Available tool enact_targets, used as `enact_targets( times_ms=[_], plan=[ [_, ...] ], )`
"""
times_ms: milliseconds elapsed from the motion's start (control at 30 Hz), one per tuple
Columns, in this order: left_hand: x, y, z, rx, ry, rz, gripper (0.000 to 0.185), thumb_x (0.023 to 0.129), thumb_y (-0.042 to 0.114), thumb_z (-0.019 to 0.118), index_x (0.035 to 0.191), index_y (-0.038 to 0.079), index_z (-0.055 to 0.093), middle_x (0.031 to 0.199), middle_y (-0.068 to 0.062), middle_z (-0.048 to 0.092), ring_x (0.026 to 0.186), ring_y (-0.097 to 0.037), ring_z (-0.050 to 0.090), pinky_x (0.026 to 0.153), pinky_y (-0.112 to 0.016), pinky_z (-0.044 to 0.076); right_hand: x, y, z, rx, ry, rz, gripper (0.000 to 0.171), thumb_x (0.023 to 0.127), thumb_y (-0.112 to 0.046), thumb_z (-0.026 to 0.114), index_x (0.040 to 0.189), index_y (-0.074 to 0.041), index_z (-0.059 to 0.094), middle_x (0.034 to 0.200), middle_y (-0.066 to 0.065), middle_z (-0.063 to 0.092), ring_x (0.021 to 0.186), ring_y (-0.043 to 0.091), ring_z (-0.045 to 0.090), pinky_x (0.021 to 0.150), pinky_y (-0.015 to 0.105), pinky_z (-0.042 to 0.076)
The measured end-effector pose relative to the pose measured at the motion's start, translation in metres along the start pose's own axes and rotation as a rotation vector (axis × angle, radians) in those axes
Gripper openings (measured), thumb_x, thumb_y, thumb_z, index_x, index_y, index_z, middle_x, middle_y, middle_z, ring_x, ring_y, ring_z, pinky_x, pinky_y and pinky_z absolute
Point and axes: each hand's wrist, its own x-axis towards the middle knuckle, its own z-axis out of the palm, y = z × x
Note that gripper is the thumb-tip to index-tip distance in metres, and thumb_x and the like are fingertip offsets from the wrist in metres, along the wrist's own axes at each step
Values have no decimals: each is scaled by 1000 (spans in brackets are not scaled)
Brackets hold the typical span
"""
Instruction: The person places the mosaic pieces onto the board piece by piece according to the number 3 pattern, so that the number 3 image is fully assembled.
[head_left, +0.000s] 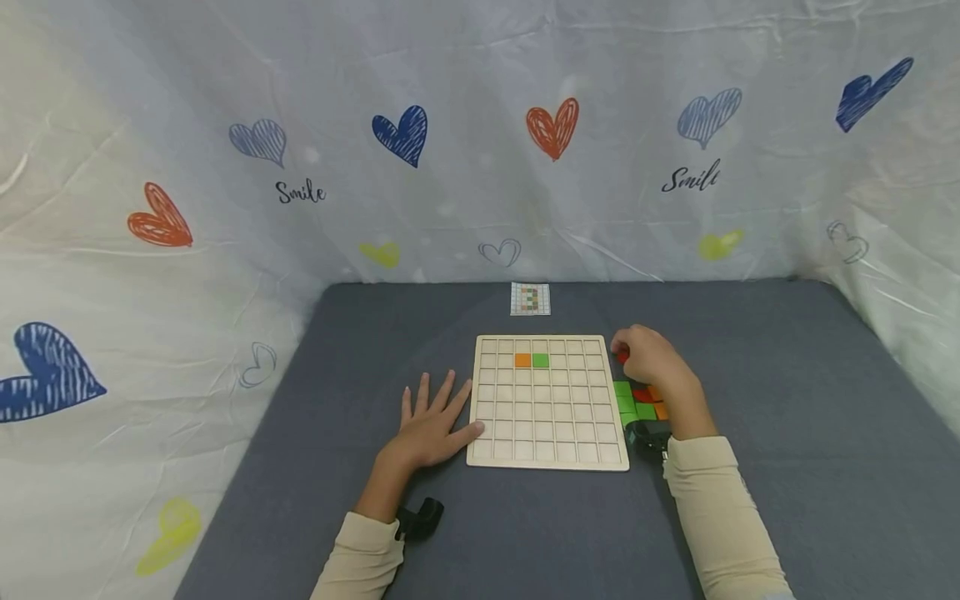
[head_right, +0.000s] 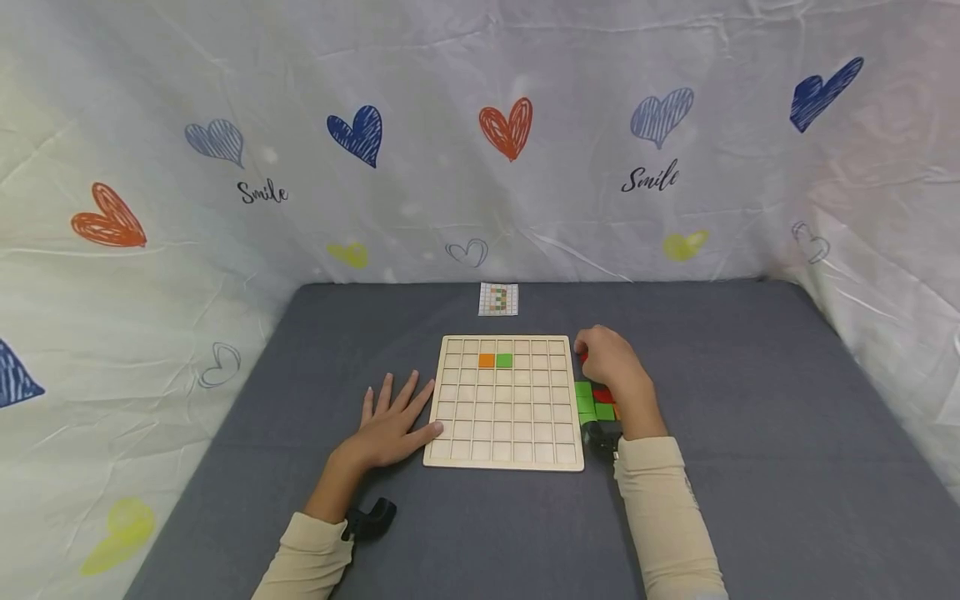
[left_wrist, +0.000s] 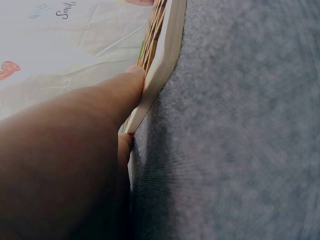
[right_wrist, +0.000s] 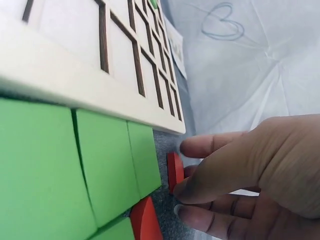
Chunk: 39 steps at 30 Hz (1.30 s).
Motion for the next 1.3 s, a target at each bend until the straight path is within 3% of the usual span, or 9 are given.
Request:
enact_targets(
  times_ms=[167, 467, 633, 800, 1300],
  plan=[
    [0, 1, 0, -8, -12, -8, 74, 85, 68, 32, 146, 29, 16, 151, -2, 5, 133, -35, -10, 99, -59, -7, 0, 2, -1, 17, -6, -4, 41, 71, 19, 47, 104, 0, 62, 101, 17, 55, 85, 29, 46, 69, 41, 42],
    [-1, 0, 0, -11, -16, -12, 74, 85, 68, 33, 145, 30, 15, 151, -2, 4, 133, -35, -10, 99, -59, -7, 1, 2, -1, 18, 33, -44, 27, 78, 3, 60, 105, 0, 63, 101, 17, 58, 90, 32, 51, 71, 44, 43],
    [1, -1, 3, -21, -21, -24, 74, 84, 69, 33, 145, 32, 14, 151, 0, 3, 133, -34, -12, 99, -58, -9, 2, 1, 0, 9, 40, -31, 29, 78, 3, 57, 106, -1, 63, 98, 16, 58, 80, 28, 50, 63, 38, 41],
    [2, -2, 5, -15, -22, -24, 74, 84, 68, 32, 145, 31, 14, 151, -1, 3, 133, -35, -12, 99, -58, -9, 2, 1, 1, 21, 58, -25, 33, 78, 1, 56, 111, 1, 56, 96, 16, 56, 75, 27, 48, 62, 39, 41],
    [0, 0, 1, -18, -11, -6, 72, 86, 64, 35, 146, 27, 17, 151, -5, 6, 133, -36, -9, 99, -58, -9, 3, -13, 5, 82, 86, -113, 29, 84, -8, 54, 113, -2, 56, 105, 15, 55, 90, 28, 50, 71, 43, 43]
  ],
)
